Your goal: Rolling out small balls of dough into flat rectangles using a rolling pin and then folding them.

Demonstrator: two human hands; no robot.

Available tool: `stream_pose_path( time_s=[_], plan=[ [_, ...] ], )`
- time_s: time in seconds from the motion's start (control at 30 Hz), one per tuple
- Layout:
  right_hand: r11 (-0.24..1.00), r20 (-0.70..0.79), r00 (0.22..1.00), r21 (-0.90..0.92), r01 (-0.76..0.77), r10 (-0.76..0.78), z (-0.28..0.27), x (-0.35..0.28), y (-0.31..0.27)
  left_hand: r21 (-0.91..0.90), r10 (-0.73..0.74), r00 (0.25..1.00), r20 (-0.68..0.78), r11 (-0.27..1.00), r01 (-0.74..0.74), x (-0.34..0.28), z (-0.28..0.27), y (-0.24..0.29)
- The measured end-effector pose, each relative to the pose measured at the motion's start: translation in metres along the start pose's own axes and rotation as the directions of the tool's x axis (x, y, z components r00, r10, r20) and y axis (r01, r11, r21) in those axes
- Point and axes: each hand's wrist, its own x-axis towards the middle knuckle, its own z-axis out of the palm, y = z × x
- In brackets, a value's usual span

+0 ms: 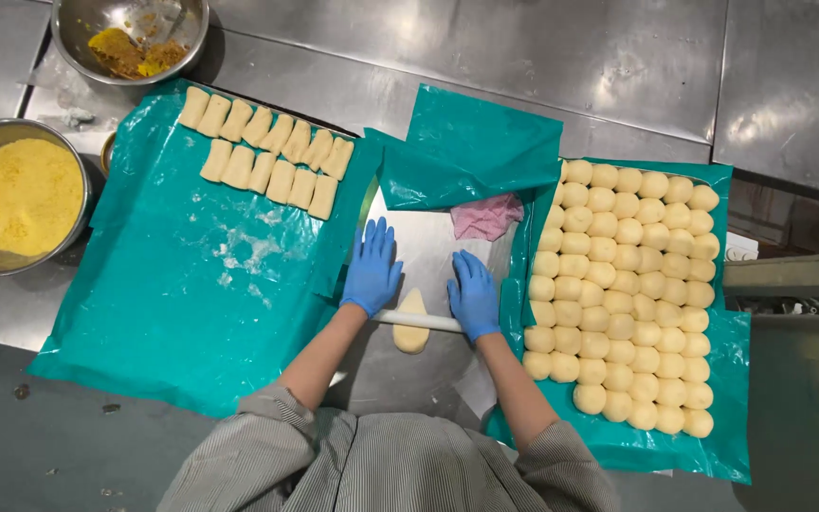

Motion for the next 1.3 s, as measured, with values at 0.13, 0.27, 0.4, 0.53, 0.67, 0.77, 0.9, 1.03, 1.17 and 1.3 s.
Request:
stream_pose_path(
  time_s=[0.13,0.27,0.4,0.53,0.67,0.77,0.9,1.03,1.17,1.3],
  plan=[
    [0.986,-0.035,0.998,-0.16,0.044,-0.05,0.008,-0.043,-0.011,0.009,-0.045,0.995,0.089,0.999,0.045,-0.046,-0.008,0.014],
    [0.938,0.098,0.99,-0.34,-0.062,0.101,0.019,-0.107,-0.028,0.027,-0.083,0.976,0.202,0.996,0.079,-0.108,-0.01,0.031],
    [0.928,0.167,0.98,-0.37,-0.035,0.104,0.027,-0.162,-0.038,-0.047,-0.044,0.975,0.217,0.997,0.055,-0.159,-0.005,0.032],
    [0.98,0.032,0.999,-0.197,0.016,-0.01,0.031,-0.204,-0.039,-0.139,-0.012,0.99,0.142,0.99,0.032,-0.21,0.003,0.035],
    [0.979,-0.01,0.992,-0.162,0.124,-0.127,0.03,-0.234,-0.024,-0.147,0.096,0.99,0.099,0.986,-0.081,-0.254,0.02,0.018],
    [0.978,0.045,0.982,-0.088,0.187,-0.184,0.04,-0.232,0.001,-0.123,0.184,0.979,0.085,0.977,-0.173,-0.251,0.029,0.003],
    [0.952,-0.024,0.992,-0.282,0.116,-0.128,0.046,-0.195,0.002,-0.011,0.144,0.989,0.035,0.99,-0.143,-0.193,0.002,0.027],
    [0.94,-0.024,0.999,-0.34,-0.033,0.026,0.032,-0.095,-0.017,-0.11,0.057,0.99,0.126,0.993,-0.043,-0.11,-0.003,0.024],
    [0.912,-0.05,0.999,-0.409,-0.039,0.021,0.034,0.002,0.001,0.069,0.02,0.984,0.177,0.997,-0.033,-0.007,-0.012,0.005],
    [0.947,-0.137,0.989,-0.32,0.001,-0.048,0.025,0.048,0.015,0.132,-0.025,0.999,-0.027,0.991,0.028,0.043,0.0,-0.005]
  ],
)
